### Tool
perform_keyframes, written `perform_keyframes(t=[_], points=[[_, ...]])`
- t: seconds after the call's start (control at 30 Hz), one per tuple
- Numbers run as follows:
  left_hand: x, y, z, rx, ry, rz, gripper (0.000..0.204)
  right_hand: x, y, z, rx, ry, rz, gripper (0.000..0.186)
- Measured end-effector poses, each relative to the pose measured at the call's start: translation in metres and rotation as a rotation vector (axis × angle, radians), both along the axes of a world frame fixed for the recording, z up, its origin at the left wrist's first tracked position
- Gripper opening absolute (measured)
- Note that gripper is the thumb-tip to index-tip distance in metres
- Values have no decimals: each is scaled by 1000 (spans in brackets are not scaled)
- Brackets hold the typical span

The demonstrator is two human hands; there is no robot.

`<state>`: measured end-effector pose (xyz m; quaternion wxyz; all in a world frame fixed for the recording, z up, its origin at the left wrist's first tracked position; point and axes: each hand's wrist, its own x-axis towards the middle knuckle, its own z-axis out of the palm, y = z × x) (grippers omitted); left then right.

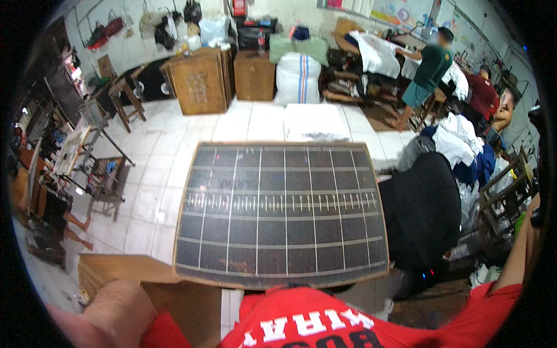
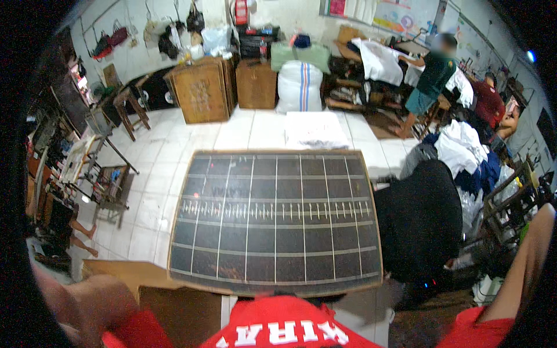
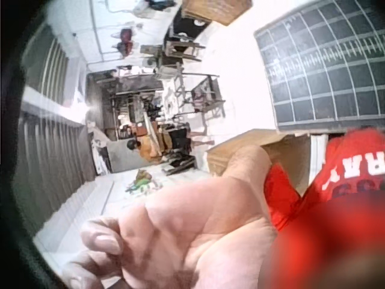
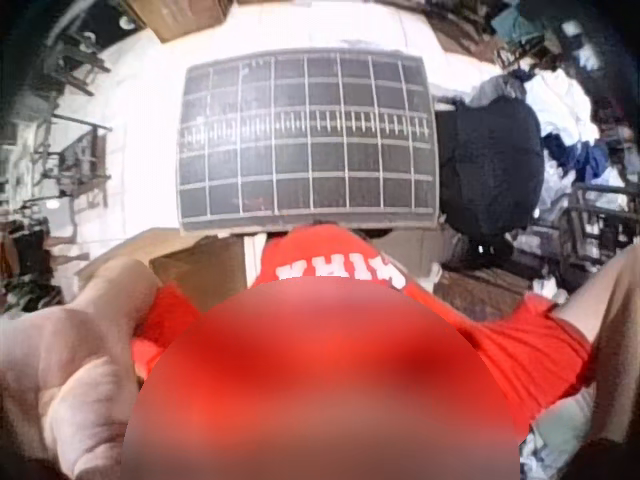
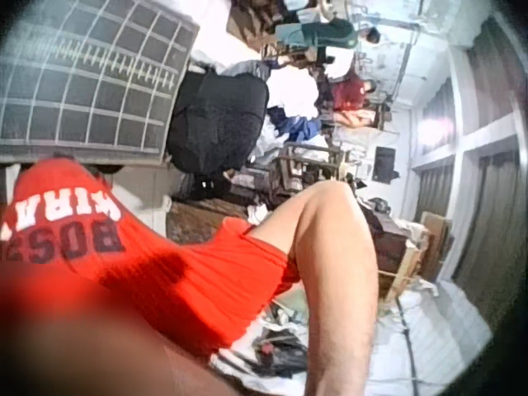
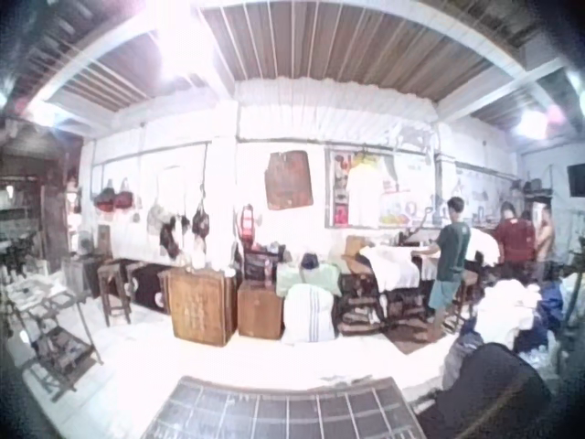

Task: The person folds black t-shirts on a gridded pressing board in a garment workshop. They smooth each shirt, fold it in half, then fold the sleeves and bottom up, repeating the process for multiple shirts.

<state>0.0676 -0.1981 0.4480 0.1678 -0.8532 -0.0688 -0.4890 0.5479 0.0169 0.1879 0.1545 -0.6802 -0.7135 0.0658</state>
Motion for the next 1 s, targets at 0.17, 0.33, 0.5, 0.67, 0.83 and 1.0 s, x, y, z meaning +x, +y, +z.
perform_keyframes(t=[0.17,0.33,0.5,0.67,0.83,1.0], points=[[-2,7,-11,-25,-43,42,46,5,34,-82,-166,-50,-123,44],[-5,9,-15,-16,-44,73,46,12,40,-117,-211,-69,-198,44],[-7,0,-14,-47,-39,84,46,22,17,-107,-157,3,-177,43],[2,0,-11,-46,-44,53,46,26,-29,-63,-55,114,-130,43],[14,1,-8,-51,-33,-32,47,25,-76,-11,54,201,-96,42],[10,-5,0,-91,-14,-138,47,15,-112,33,158,241,-68,42]])
